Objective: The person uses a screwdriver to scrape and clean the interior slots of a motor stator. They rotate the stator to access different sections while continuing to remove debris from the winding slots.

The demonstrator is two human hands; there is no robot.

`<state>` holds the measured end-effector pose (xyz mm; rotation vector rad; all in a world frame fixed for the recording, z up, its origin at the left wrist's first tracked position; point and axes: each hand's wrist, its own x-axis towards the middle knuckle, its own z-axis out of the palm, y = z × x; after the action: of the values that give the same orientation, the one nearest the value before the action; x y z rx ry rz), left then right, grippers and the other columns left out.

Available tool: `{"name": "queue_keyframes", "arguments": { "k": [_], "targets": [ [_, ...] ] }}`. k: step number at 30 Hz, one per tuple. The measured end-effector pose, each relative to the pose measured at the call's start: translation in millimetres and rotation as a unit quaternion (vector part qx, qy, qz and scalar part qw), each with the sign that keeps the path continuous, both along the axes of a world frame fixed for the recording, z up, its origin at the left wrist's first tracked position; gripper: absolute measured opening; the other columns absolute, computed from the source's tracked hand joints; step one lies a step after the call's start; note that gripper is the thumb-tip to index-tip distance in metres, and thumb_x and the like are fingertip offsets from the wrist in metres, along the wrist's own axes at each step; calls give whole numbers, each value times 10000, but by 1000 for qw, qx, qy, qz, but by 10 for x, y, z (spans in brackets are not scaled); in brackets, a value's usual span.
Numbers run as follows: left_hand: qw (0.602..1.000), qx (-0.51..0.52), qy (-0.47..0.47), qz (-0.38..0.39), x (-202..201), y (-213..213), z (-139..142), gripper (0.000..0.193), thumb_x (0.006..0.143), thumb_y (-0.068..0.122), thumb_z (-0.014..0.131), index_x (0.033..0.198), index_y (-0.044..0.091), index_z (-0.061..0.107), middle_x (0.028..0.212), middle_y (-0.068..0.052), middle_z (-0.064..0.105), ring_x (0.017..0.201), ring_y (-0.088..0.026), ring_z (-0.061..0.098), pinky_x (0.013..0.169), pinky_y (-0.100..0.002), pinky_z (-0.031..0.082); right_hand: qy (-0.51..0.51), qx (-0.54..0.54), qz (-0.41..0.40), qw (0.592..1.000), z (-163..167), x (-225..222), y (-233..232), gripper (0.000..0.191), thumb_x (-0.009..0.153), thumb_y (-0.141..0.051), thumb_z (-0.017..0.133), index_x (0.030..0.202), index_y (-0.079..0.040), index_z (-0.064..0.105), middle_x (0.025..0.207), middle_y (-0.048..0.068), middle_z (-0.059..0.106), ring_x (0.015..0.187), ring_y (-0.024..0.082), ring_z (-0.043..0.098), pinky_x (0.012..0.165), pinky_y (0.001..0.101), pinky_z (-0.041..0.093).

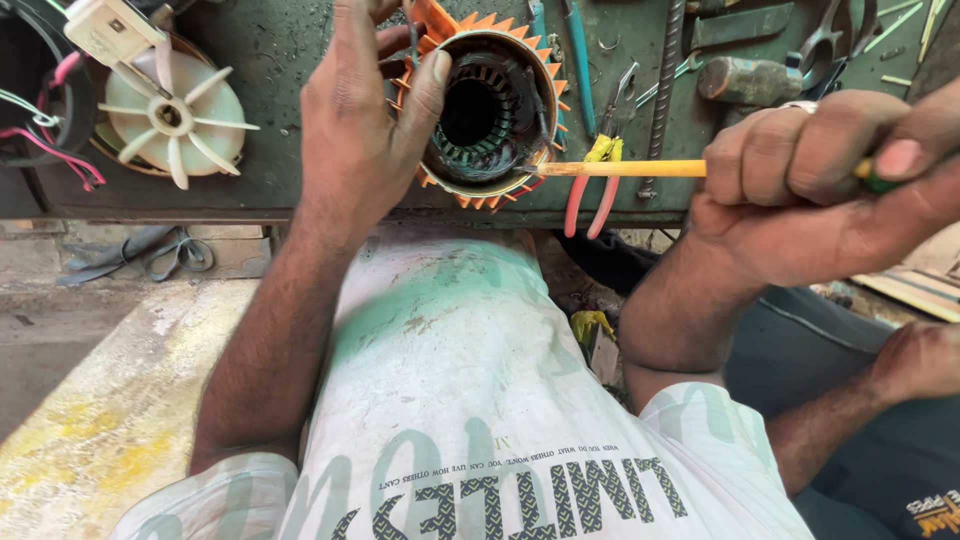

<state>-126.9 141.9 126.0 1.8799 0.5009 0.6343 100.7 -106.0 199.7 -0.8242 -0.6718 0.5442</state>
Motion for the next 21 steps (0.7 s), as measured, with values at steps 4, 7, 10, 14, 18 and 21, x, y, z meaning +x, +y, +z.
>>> {"name": "queue_keyframes", "arguments": {
  "k": [4,7,10,14,18,21],
  "targets": [
    [1000,3,-30,-6,-37,96,51,360,1195,106,668,1419,-9,411,1377,-209,635,1259,-327,719,1098,-403,637,-88,20,51,995,131,88,147,312,1049,-472,483,898,-199,489,688,-97,268,405,1,147,305,222,163],
    [999,-6,-34,4,-58,111,45,338,1177,95,671,1390,-28,439,1321,-200,678,1237,-310,737,1089,-394,636,-36,34,62,997,79,150,232,236,1038,-377,488,907,-183,455,661,-81,286,397,19,198,288,239,198],
    [1000,-2,-23,21,-82,82,18,266,1147,98,677,1306,-38,512,1222,-176,723,1174,-289,756,1036,-391,631,-4,17,84,996,12,201,349,207,1018,-333,497,908,-184,405,634,-67,286,407,34,208,296,252,195],
    [998,39,-22,47,-104,48,2,184,1121,96,686,1233,-30,613,1149,-175,725,1079,-301,760,941,-397,616,-64,31,171,983,69,303,528,236,982,-217,528,807,-196,370,606,-79,287,406,29,187,307,262,164],
    [996,62,-20,60,-194,-11,-29,152,1124,93,674,1184,-42,635,1129,-192,693,1024,-306,735,902,-389,601,-7,46,235,971,2,146,576,461,1009,-176,562,696,-160,224,598,-31,291,444,66,202,356,275,179],
    [997,42,-12,59,-234,-41,-77,152,1109,114,645,1153,-30,665,1058,-144,727,966,-259,742,856,-383,590,-27,60,164,984,22,108,631,410,967,-176,574,716,-188,250,628,-64,264,416,28,215,313,245,187]
  ]
}}
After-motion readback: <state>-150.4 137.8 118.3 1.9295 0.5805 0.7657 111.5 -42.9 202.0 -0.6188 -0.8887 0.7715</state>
